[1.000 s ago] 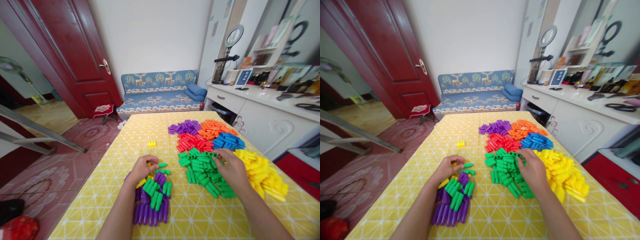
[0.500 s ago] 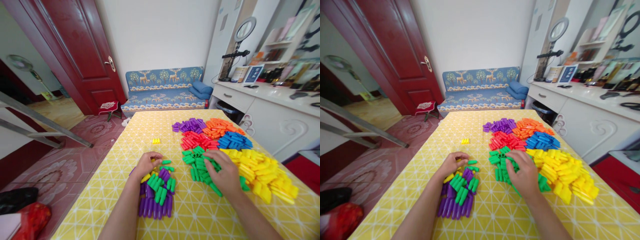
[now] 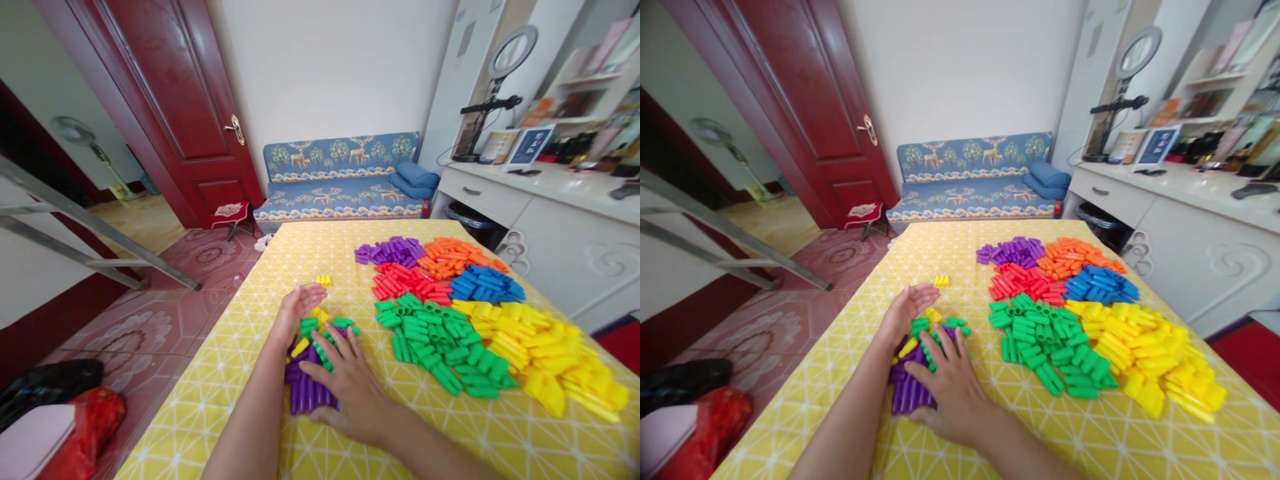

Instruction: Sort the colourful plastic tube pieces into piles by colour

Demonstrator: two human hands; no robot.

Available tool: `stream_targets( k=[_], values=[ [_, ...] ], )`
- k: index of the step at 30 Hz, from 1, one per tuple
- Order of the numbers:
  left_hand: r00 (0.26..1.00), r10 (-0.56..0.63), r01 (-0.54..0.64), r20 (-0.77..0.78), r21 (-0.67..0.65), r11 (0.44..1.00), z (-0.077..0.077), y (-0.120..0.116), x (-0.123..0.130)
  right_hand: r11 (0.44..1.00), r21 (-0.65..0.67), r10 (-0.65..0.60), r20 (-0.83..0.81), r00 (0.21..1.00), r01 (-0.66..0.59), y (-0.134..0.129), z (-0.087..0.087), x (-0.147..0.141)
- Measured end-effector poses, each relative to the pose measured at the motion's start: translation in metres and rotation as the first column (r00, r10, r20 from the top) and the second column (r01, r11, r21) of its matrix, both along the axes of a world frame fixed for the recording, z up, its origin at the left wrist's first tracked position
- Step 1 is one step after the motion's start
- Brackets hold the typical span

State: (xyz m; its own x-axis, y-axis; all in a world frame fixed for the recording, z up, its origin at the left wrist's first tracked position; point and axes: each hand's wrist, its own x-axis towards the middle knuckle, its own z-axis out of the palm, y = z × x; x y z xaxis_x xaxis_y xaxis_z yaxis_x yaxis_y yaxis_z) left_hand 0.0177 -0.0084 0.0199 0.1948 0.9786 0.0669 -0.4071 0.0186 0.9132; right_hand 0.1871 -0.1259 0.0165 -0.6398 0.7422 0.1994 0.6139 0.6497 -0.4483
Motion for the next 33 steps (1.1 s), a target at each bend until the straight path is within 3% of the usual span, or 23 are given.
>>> stream_targets(
  k=[5, 7, 9, 10, 13, 14, 15, 17, 20, 23, 29, 33],
  values=[
    [0.984, -0.02, 0.014, 0.177, 0.032, 0.999, 0.018, -0.003, -0.01, 0.977, 0.094, -0.186, -0.044, 0.982, 0.19, 0.029, -0.008, -0.009],
    [0.989, 0.074, -0.08, 0.129, 0.042, 0.996, 0.019, -0.002, -0.018, 0.956, 0.122, -0.256, -0.092, 0.962, 0.266, 0.035, -0.01, -0.009],
    [0.967, 0.25, -0.245, -0.057, 0.083, 0.966, 0.014, 0.0, -0.029, 0.93, 0.159, -0.308, -0.15, 0.939, 0.33, 0.036, -0.011, -0.008],
    [0.911, 0.362, -0.341, -0.199, 0.133, 0.93, 0.009, 0.002, -0.035, 0.914, 0.18, -0.333, -0.18, 0.925, 0.364, 0.036, -0.012, -0.007],
    [0.561, 0.598, -0.5, -0.572, 0.341, 0.796, -0.009, 0.008, -0.053, 0.843, 0.199, -0.448, -0.254, 0.857, 0.5, 0.036, -0.018, -0.002],
    [0.495, 0.605, -0.502, -0.623, 0.363, 0.785, -0.015, 0.01, -0.056, 0.818, 0.18, -0.492, -0.272, 0.827, 0.546, 0.037, -0.021, -0.001],
    [0.483, 0.59, -0.491, -0.647, 0.358, 0.794, -0.02, 0.012, -0.057, 0.797, 0.153, -0.529, -0.287, 0.798, 0.584, 0.038, -0.025, 0.0],
    [0.536, 0.545, -0.445, -0.645, 0.334, 0.831, -0.029, 0.015, -0.053, 0.778, 0.093, -0.57, -0.311, 0.761, 0.621, 0.042, -0.032, -0.001],
    [0.633, 0.474, -0.347, -0.612, 0.322, 0.881, -0.032, 0.015, -0.032, 0.804, 0.03, -0.554, -0.327, 0.766, 0.594, 0.048, -0.039, -0.003],
    [0.695, 0.327, -0.155, -0.641, 0.31, 0.938, -0.027, 0.011, -0.013, 0.824, -0.008, -0.542, -0.3, 0.785, 0.566, 0.051, -0.039, -0.005],
    [0.691, 0.142, 0.091, -0.709, 0.28, 0.956, -0.009, 0.001, -0.012, 0.856, 0.023, -0.501, -0.211, 0.84, 0.516, 0.05, -0.034, -0.002],
    [0.656, 0.214, 0.086, -0.723, 0.354, 0.931, -0.01, 0.001, -0.017, 0.867, 0.062, -0.481, -0.162, 0.862, 0.495, 0.051, -0.032, -0.001]
  ],
)
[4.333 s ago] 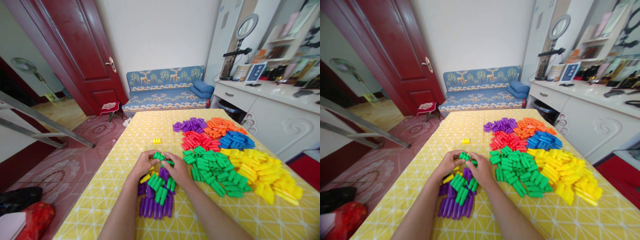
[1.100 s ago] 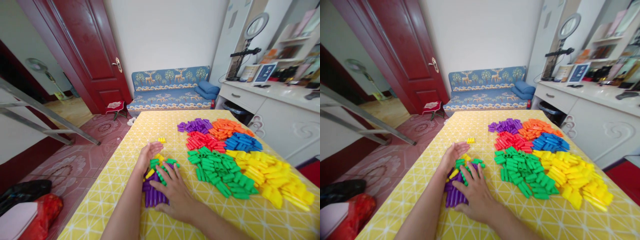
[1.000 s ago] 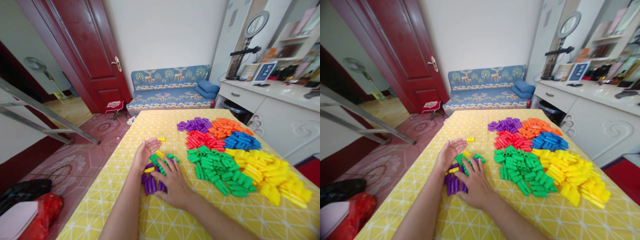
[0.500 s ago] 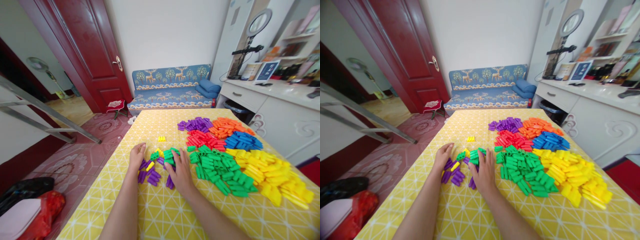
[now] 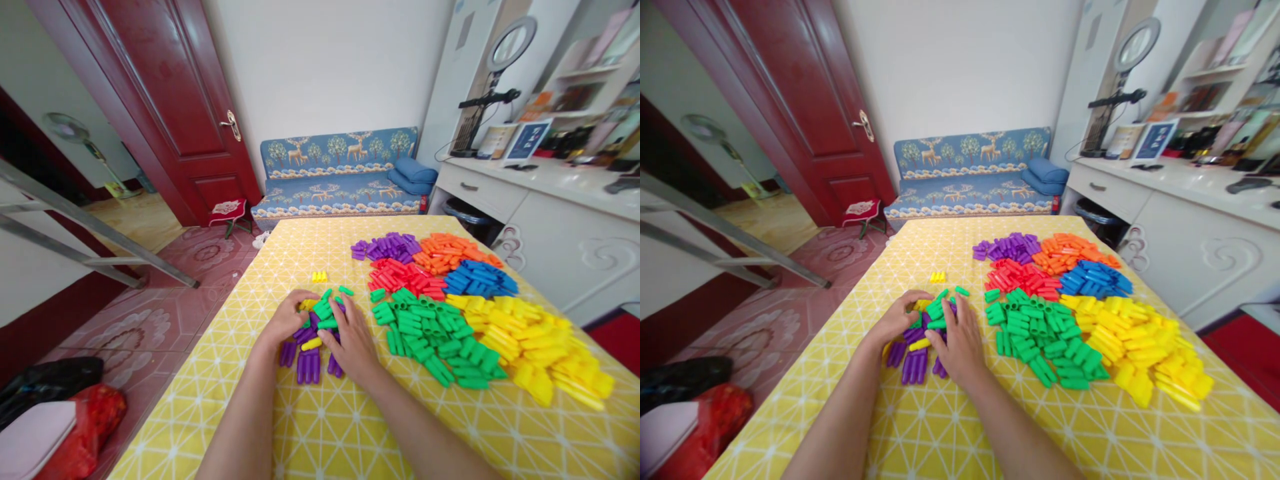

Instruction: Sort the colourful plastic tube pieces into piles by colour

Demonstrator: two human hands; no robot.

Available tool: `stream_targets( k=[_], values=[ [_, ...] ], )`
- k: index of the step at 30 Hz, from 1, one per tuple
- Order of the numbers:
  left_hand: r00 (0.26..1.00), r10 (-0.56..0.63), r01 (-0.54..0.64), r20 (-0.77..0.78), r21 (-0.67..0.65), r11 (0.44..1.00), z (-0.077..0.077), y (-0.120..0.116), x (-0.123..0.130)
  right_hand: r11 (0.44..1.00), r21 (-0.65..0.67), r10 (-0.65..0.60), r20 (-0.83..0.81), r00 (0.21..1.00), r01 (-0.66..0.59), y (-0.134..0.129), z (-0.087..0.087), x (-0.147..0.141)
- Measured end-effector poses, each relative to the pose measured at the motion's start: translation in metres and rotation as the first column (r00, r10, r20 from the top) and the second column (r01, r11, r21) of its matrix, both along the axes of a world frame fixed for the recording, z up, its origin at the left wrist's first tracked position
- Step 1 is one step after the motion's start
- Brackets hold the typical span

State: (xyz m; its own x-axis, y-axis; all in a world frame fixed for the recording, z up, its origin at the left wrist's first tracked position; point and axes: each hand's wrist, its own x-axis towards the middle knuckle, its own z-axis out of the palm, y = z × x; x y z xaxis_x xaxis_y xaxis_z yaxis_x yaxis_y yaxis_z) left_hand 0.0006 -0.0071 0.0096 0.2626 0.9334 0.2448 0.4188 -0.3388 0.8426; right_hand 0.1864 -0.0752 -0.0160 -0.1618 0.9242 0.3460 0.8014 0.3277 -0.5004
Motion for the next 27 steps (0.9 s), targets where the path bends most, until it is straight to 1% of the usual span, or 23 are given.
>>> stream_targets(
  k=[3, 5, 7, 10, 12, 14, 16, 17, 19, 21, 23, 25, 27],
  values=[
    [0.993, 0.121, -0.121, -0.014, 0.012, 0.993, -0.01, 0.005, 0.001, 1.0, -0.009, -0.006, -0.005, 1.0, 0.006, 0.0, 0.0, -0.001],
    [0.98, 0.198, -0.198, 0.013, 0.003, 0.98, -0.017, 0.008, 0.003, 0.999, -0.027, -0.031, -0.015, 0.999, 0.03, 0.0, 0.001, -0.004],
    [0.961, 0.274, -0.275, 0.038, 0.007, 0.962, -0.02, 0.01, 0.005, 0.997, -0.048, -0.066, -0.019, 0.998, 0.065, 0.002, 0.002, -0.009],
    [0.919, 0.39, -0.394, 0.066, 0.067, 0.917, -0.017, 0.008, 0.007, 0.991, -0.064, -0.12, -0.023, 0.993, 0.118, 0.012, 0.004, -0.018],
    [0.899, 0.417, -0.432, 0.134, 0.108, 0.895, -0.01, 0.005, 0.01, 0.99, -0.062, -0.126, -0.043, 0.991, 0.124, 0.022, 0.004, -0.024],
    [0.897, 0.372, -0.405, 0.241, 0.105, 0.908, -0.002, 0.001, 0.015, 0.994, -0.053, -0.1, -0.101, 0.99, 0.095, 0.033, 0.004, -0.028],
    [0.898, 0.273, -0.311, 0.345, 0.061, 0.948, 0.005, -0.003, 0.022, 0.998, -0.026, -0.068, -0.229, 0.971, 0.064, 0.042, 0.003, -0.028],
    [0.895, 0.217, -0.249, 0.389, 0.033, 0.968, 0.007, -0.005, 0.027, 0.998, -0.002, -0.055, -0.318, 0.946, 0.057, 0.044, 0.003, -0.026],
    [0.879, 0.116, -0.126, 0.463, -0.01, 0.992, 0.008, -0.008, 0.036, 0.994, 0.071, -0.031, -0.504, 0.863, 0.077, 0.046, 0.003, -0.023],
    [0.87, 0.072, -0.065, 0.488, -0.032, 0.997, 0.006, -0.01, 0.043, 0.982, 0.151, 0.009, -0.625, 0.78, 0.11, 0.044, 0.006, -0.019],
    [0.881, 0.074, -0.059, 0.466, -0.046, 0.997, 0.003, -0.01, 0.048, 0.97, 0.204, 0.036, -0.655, 0.754, 0.13, 0.039, 0.009, -0.017],
    [0.901, 0.092, -0.08, 0.424, -0.046, 0.996, 0.0, -0.01, 0.048, 0.963, 0.222, 0.022, -0.635, 0.772, 0.155, 0.036, 0.013, -0.017],
    [0.922, 0.114, -0.11, 0.369, -0.03, 0.993, -0.002, -0.009, 0.047, 0.957, 0.215, -0.022, -0.616, 0.787, 0.194, 0.034, 0.015, -0.018]
  ],
)
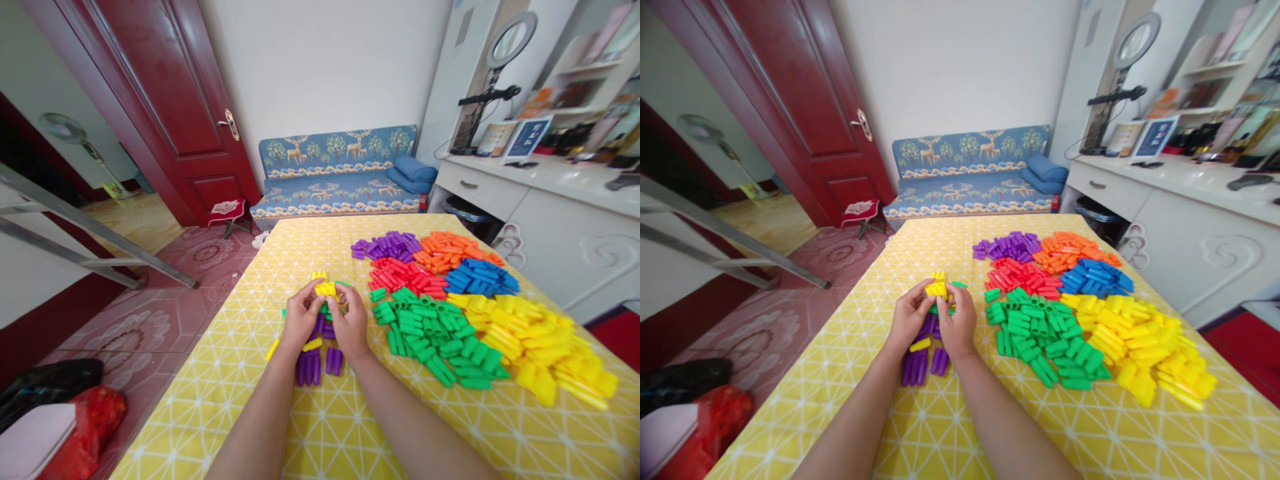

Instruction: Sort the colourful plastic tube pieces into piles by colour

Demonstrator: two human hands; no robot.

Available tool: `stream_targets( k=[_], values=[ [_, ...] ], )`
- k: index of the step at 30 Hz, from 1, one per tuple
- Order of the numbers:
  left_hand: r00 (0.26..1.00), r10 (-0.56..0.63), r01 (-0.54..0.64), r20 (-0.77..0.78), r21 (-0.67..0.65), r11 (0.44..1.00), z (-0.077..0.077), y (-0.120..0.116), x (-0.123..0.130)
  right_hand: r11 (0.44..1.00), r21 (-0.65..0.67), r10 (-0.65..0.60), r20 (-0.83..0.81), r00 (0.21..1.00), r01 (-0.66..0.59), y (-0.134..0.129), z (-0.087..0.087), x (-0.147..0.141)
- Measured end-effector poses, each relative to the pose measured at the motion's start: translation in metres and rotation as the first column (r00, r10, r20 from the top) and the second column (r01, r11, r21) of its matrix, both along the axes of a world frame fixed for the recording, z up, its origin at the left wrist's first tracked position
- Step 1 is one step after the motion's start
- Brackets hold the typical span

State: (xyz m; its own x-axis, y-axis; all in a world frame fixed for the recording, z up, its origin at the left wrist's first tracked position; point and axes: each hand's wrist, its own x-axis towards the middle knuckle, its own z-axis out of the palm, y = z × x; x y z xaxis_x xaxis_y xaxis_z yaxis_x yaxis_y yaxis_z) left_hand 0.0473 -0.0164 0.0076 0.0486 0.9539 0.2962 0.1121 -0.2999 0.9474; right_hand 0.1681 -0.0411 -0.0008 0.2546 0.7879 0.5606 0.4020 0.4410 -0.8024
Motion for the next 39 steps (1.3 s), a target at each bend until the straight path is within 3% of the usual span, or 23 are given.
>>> stream_targets(
  k=[4, 7, 10, 18, 24, 30, 35, 39],
  values=[
    [0.991, 0.032, -0.025, -0.133, 0.055, 0.998, 0.001, 0.0, -0.003, 0.999, -0.031, 0.015, -0.061, 0.998, -0.017, -0.001, 0.001, -0.001],
    [0.981, 0.045, -0.016, -0.188, 0.156, 0.988, 0.004, -0.003, -0.003, 0.996, 0.004, 0.091, -0.104, 0.99, -0.091, -0.002, 0.002, 0.0],
    [0.965, 0.055, 0.018, -0.256, 0.273, 0.962, 0.007, -0.006, -0.002, 0.996, 0.01, 0.086, -0.089, 0.992, -0.086, -0.002, 0.002, 0.0],
    [0.961, 0.066, 0.038, -0.267, 0.365, 0.93, 0.008, -0.008, -0.003, 0.99, -0.081, 0.105, -0.103, 0.989, -0.114, 0.0, -0.001, -0.001],
    [0.932, 0.088, 0.033, -0.351, 0.323, 0.946, 0.001, -0.004, -0.004, 1.0, 0.016, 0.024, 0.086, 0.996, -0.026, -0.003, 0.003, 0.001],
    [0.858, -0.011, 0.188, -0.514, 0.294, 0.937, -0.006, 0.002, -0.005, 0.998, 0.055, -0.026, 0.286, 0.958, 0.011, -0.015, 0.015, 0.008],
    [0.831, 0.006, 0.161, -0.556, 0.251, 0.955, -0.005, 0.001, -0.003, 0.993, 0.085, -0.101, 0.288, 0.952, 0.079, -0.024, 0.038, 0.049],
    [0.837, 0.02, 0.133, -0.547, 0.239, 0.962, -0.005, 0.001, -0.002, 0.937, 0.167, -0.343, 0.278, 0.898, 0.306, -0.033, 0.055, 0.129]
  ],
)
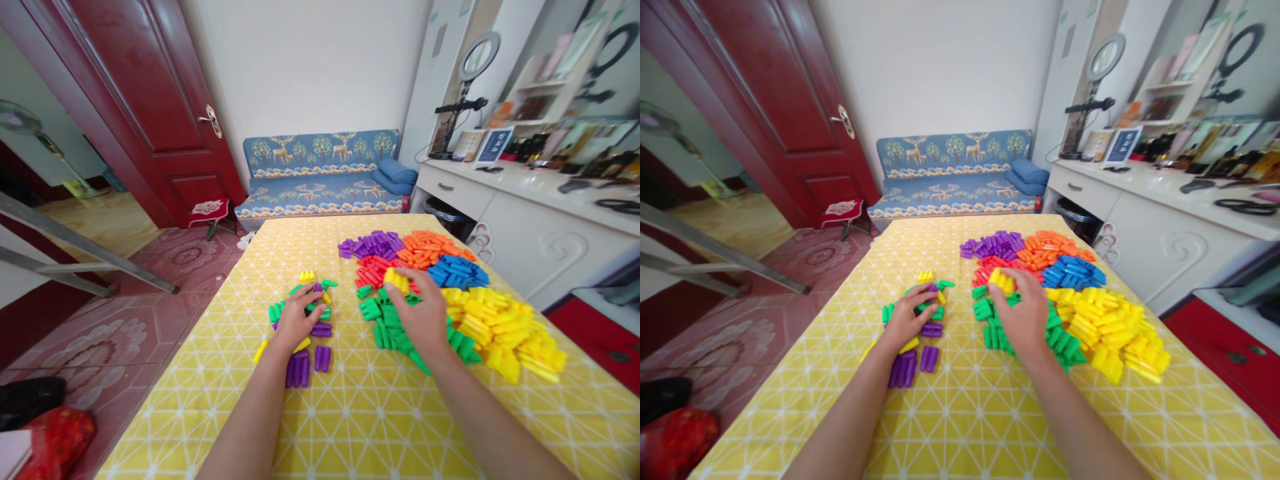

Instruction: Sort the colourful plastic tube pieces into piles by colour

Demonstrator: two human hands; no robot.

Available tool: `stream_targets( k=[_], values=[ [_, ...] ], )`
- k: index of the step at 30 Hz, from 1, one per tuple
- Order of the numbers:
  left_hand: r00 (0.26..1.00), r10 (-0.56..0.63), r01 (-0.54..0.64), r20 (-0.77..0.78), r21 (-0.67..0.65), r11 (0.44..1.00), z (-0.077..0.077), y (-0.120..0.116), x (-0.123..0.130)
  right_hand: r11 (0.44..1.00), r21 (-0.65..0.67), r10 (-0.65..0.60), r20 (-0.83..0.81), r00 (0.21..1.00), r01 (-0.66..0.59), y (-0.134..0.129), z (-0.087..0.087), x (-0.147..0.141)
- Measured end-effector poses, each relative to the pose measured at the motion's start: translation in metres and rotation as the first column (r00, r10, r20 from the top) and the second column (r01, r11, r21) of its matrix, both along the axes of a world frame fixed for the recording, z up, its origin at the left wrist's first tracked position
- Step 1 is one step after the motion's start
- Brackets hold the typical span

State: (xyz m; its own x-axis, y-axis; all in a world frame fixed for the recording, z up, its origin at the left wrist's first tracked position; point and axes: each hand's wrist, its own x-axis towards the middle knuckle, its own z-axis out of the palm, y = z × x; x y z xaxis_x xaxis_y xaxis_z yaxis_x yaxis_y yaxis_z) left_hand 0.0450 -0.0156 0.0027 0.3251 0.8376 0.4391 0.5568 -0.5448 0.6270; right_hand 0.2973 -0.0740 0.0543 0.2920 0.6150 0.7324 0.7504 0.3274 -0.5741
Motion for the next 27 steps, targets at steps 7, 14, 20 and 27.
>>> stream_targets(
  k=[7, 14, 20, 27],
  values=[
    [0.999, 0.008, -0.008, 0.033, -0.001, 1.0, -0.003, 0.003, 0.001, 0.784, -0.177, -0.585, 0.112, 0.804, 0.595, -0.037, -0.016, 0.147],
    [0.999, 0.002, -0.002, 0.034, 0.003, 1.0, -0.003, 0.004, 0.0, 0.692, -0.305, -0.63, 0.187, 0.754, 0.654, -0.048, -0.046, 0.171],
    [0.999, 0.001, -0.001, 0.049, -0.01, 1.0, -0.002, 0.002, 0.0, 0.731, -0.228, -0.628, 0.144, 0.765, 0.643, -0.049, -0.043, 0.155],
    [0.997, -0.009, 0.009, 0.075, 0.005, 1.0, -0.001, 0.003, 0.001, 0.964, 0.075, -0.261, 0.061, 0.964, 0.256, -0.043, -0.007, 0.082]
  ],
)
